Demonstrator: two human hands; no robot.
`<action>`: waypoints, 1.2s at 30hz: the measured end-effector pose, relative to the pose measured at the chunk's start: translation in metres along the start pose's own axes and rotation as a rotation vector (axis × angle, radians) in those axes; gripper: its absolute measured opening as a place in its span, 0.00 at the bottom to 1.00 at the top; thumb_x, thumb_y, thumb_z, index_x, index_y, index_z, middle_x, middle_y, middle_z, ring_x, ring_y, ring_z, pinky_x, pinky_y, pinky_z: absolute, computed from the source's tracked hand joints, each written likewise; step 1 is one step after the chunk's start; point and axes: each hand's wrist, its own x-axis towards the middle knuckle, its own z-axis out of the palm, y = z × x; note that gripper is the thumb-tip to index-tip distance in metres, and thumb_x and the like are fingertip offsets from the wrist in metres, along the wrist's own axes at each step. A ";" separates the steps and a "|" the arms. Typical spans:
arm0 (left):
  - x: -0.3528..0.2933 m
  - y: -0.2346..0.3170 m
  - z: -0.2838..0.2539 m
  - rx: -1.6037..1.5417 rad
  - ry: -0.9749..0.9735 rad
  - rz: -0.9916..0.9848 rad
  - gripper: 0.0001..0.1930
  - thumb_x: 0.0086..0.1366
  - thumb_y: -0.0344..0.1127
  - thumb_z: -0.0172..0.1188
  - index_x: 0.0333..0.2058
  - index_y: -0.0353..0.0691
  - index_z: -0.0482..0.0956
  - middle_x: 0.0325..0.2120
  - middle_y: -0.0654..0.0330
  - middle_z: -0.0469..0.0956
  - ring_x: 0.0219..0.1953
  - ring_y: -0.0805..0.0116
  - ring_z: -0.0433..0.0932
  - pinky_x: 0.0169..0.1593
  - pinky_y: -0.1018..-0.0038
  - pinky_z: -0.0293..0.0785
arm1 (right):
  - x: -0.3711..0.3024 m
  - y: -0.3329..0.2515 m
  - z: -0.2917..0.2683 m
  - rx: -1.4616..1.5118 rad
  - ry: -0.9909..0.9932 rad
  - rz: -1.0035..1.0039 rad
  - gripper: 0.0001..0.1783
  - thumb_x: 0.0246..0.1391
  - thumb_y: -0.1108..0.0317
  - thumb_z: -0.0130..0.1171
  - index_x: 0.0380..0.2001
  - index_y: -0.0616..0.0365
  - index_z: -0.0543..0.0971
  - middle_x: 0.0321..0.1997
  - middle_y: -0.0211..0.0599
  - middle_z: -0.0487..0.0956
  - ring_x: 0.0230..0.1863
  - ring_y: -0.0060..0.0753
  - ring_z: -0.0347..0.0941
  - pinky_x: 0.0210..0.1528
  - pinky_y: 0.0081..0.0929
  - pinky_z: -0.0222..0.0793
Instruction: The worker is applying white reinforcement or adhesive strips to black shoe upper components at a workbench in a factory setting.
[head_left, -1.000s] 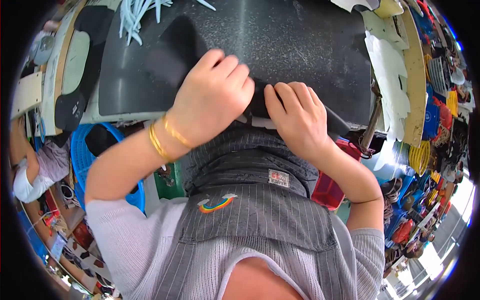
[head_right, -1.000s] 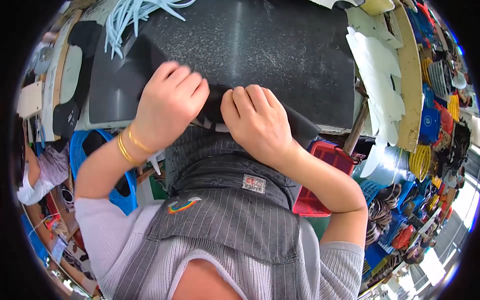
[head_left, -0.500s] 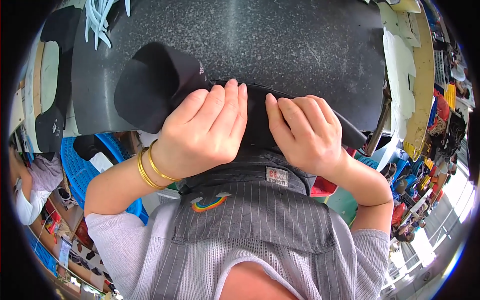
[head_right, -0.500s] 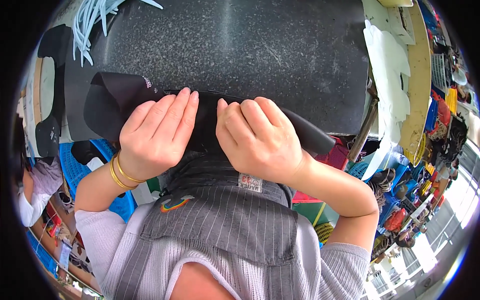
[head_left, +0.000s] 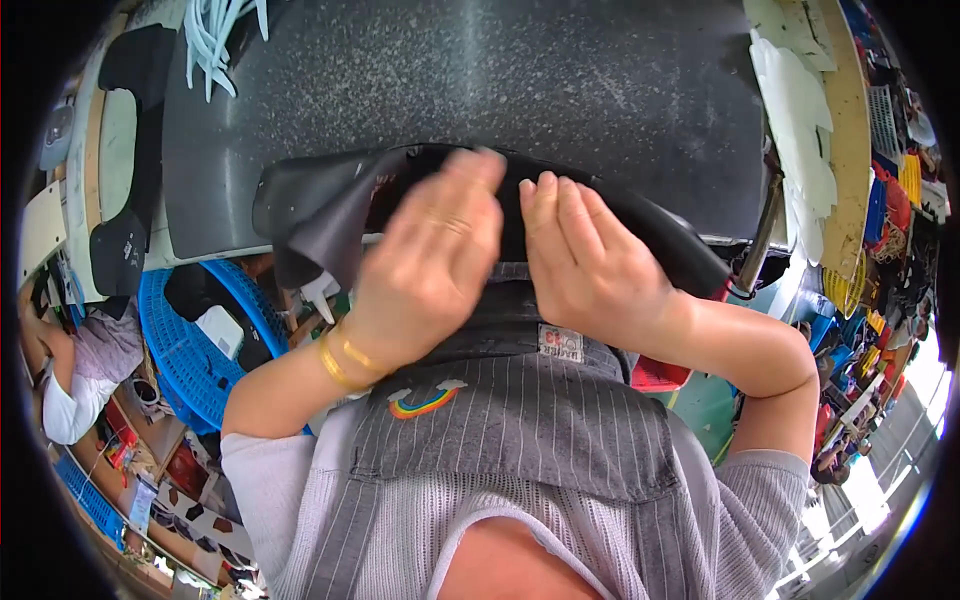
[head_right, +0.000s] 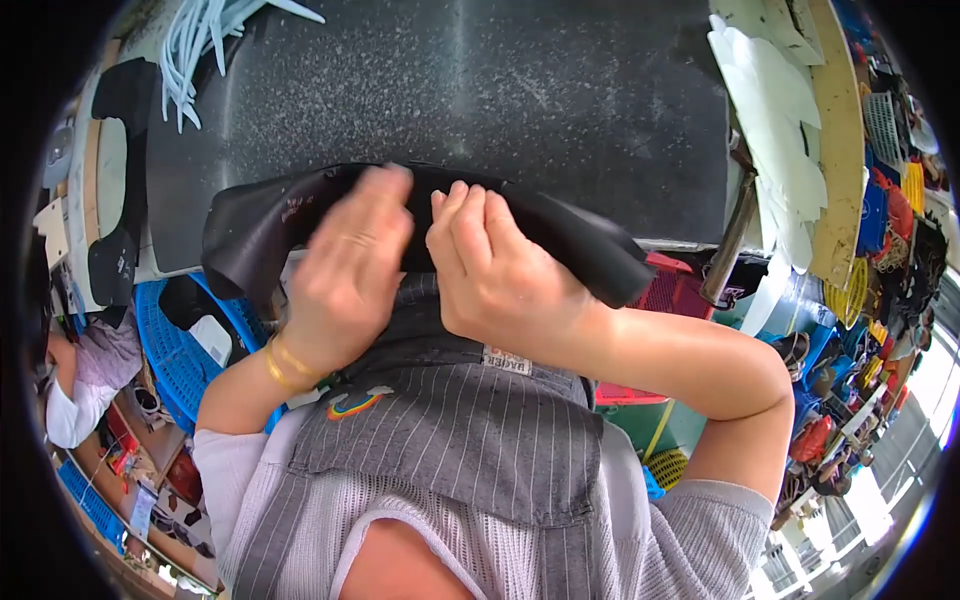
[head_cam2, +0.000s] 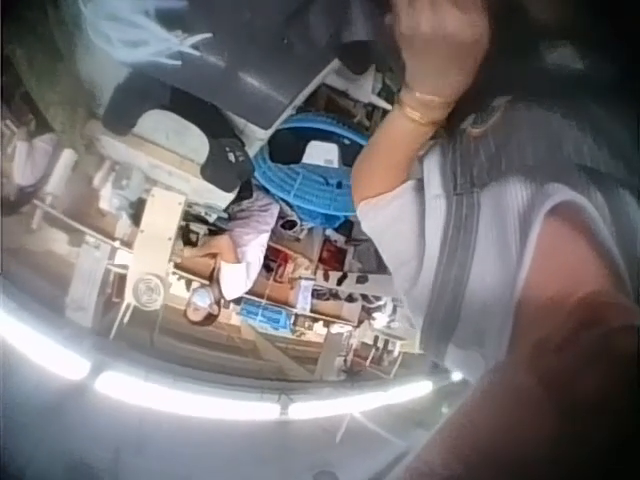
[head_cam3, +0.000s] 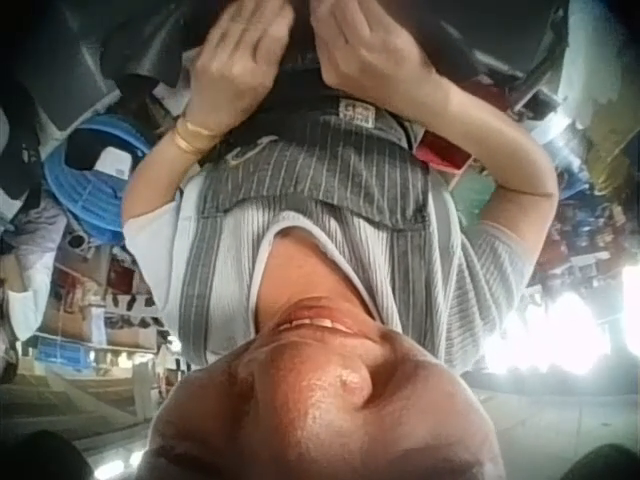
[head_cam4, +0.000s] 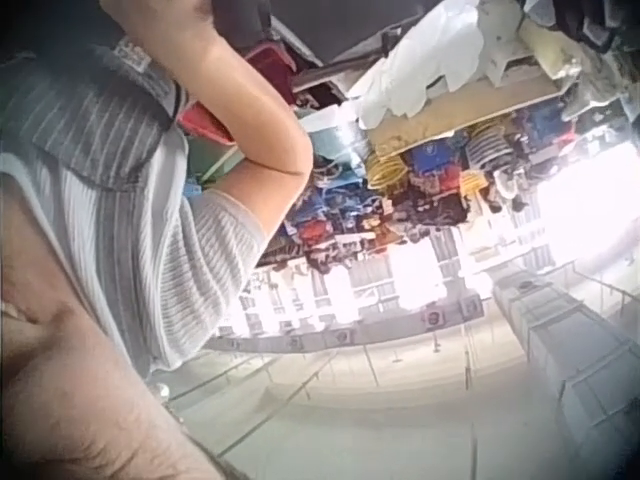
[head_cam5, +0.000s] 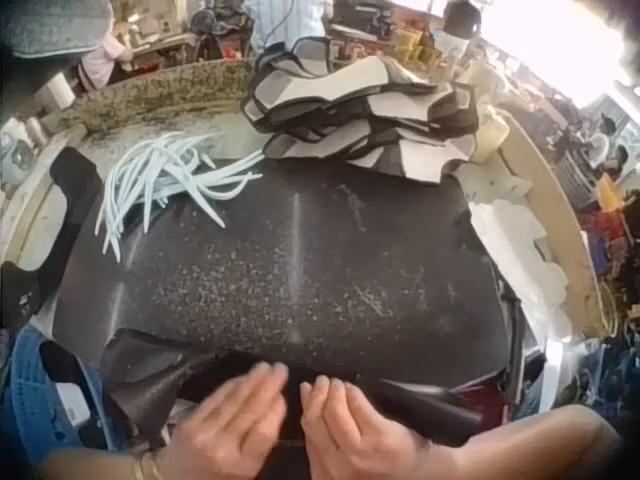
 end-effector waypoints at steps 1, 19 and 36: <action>0.002 0.001 0.006 -0.018 0.010 0.064 0.20 0.63 0.32 0.55 0.52 0.27 0.73 0.56 0.48 0.74 0.59 0.56 0.73 0.61 0.64 0.70 | -0.002 0.001 0.000 0.017 0.004 -0.011 0.26 0.36 0.70 0.56 0.42 0.75 0.79 0.47 0.53 0.78 0.50 0.47 0.75 0.55 0.37 0.75; 0.045 0.029 0.006 -0.092 0.042 0.151 0.18 0.51 0.40 0.69 0.33 0.30 0.79 0.40 0.50 0.78 0.46 0.54 0.78 0.46 0.68 0.79 | -0.054 0.018 0.014 0.588 0.209 0.407 0.26 0.43 0.70 0.65 0.48 0.68 0.77 0.54 0.49 0.75 0.46 0.46 0.75 0.49 0.35 0.73; 0.080 0.057 0.037 -0.412 0.294 -0.289 0.09 0.60 0.29 0.59 0.39 0.35 0.81 0.34 0.54 0.80 0.35 0.55 0.75 0.40 0.66 0.74 | -0.058 0.037 0.019 0.556 0.203 0.419 0.29 0.44 0.63 0.65 0.46 0.74 0.77 0.54 0.52 0.75 0.52 0.44 0.70 0.56 0.34 0.69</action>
